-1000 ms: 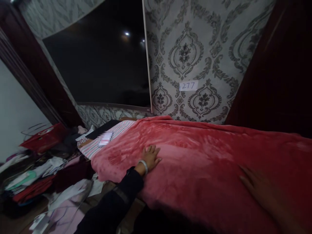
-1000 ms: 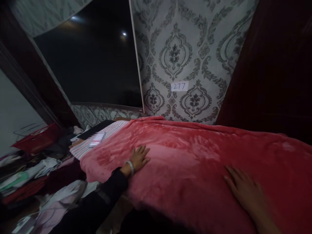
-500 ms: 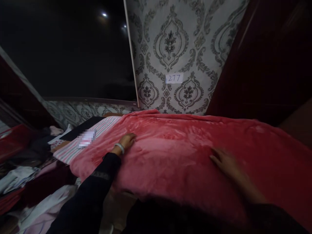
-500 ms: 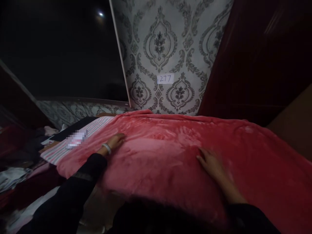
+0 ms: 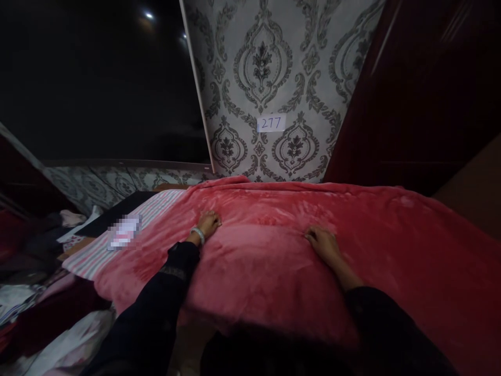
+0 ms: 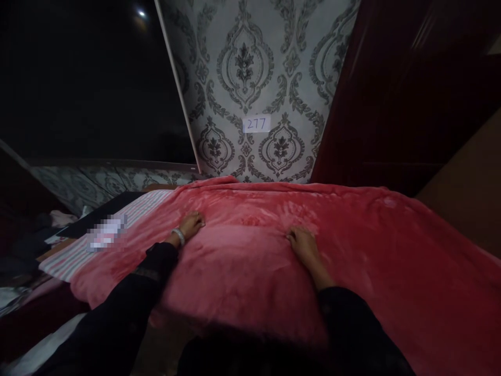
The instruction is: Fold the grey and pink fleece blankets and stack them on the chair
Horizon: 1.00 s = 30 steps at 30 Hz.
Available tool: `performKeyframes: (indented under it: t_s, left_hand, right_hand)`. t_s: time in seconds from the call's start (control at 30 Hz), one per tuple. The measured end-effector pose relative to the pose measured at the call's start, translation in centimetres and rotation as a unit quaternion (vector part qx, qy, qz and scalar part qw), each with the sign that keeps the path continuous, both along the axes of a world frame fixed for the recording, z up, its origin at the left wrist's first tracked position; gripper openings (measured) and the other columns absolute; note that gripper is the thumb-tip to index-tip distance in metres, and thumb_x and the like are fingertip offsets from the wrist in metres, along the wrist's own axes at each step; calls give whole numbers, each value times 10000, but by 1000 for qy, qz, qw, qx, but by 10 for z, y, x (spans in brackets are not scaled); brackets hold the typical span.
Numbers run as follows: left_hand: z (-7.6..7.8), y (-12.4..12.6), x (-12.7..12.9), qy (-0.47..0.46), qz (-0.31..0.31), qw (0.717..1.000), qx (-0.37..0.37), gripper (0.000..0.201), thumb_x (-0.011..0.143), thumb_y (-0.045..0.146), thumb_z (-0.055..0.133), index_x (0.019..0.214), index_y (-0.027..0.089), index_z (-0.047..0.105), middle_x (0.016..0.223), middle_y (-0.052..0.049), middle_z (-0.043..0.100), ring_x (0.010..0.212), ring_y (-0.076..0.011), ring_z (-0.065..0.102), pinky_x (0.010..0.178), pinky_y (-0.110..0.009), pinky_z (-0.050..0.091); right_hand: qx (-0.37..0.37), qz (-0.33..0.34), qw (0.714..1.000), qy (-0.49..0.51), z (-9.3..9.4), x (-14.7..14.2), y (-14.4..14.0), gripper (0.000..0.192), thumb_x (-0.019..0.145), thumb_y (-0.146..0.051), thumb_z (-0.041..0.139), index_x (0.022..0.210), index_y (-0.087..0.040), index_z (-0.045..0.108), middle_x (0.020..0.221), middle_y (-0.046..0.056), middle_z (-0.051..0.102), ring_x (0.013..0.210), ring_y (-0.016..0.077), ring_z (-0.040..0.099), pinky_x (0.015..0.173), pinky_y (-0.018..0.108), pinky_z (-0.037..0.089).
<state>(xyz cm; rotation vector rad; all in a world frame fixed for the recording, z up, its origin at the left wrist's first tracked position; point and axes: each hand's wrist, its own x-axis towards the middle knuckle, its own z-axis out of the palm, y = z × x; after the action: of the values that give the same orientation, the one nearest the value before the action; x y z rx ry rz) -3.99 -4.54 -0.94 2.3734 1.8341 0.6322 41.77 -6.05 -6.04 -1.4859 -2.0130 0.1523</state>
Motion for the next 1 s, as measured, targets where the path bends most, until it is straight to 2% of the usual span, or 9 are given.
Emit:
performKeyframes:
  t_s: [0.17,0.3,0.4,0.53,0.7,0.8,0.87,1.0]
  left_hand:
    - [7,-5,7,-57,8,998,40,122,874,188,501,767,206,556,887,-66,672,886,-211,605,890,-363,470]
    - [14,-12,14,-92,28,993,73,143,925,208,439,799,215,504,808,-50,631,766,-188,586,757,-311,464]
    - [19,-20,18,-102,45,989,94,141,945,219,413,830,219,494,788,-42,607,747,-188,562,735,-311,438]
    - [26,-32,21,-85,58,990,100,150,949,221,405,850,215,517,813,-48,608,777,-195,547,755,-318,427]
    - [27,-44,24,-35,43,997,57,127,912,208,508,791,209,549,785,-57,625,766,-203,574,735,-310,427]
    - [25,-48,27,-12,25,999,40,132,924,218,515,806,206,572,833,-75,651,821,-213,603,782,-318,439]
    - [23,-51,30,0,14,999,30,139,932,229,508,819,204,585,848,-81,657,838,-219,610,797,-326,445]
    - [21,-58,38,13,6,1000,25,156,952,236,474,866,195,598,892,-104,664,876,-235,614,816,-344,454]
  right_hand:
    - [43,-22,998,28,5,-4,-5,186,868,-250,450,786,-220,615,829,81,681,826,239,602,785,363,443]
    - [90,-64,990,83,9,-4,-10,218,894,-318,405,789,-234,577,820,99,665,818,250,591,781,385,466]
    - [106,-89,983,123,11,2,-15,240,906,-399,398,816,-242,556,839,107,658,814,261,594,768,404,488]
    - [72,-50,986,140,8,16,-24,268,889,-471,410,822,-259,559,828,106,662,789,276,616,756,428,514]
    - [12,23,993,119,-12,27,-30,305,842,-499,437,831,-256,622,836,101,709,804,304,668,773,470,555]
    - [18,51,993,101,-19,23,-31,297,819,-509,515,909,-283,686,947,93,735,926,341,685,830,504,563]
    - [25,61,993,96,-20,22,-30,260,796,-505,552,879,-312,706,953,90,735,952,359,682,834,519,564]
    - [61,29,993,100,-26,38,-31,291,817,-508,500,869,-324,720,920,103,731,944,380,681,862,575,549]
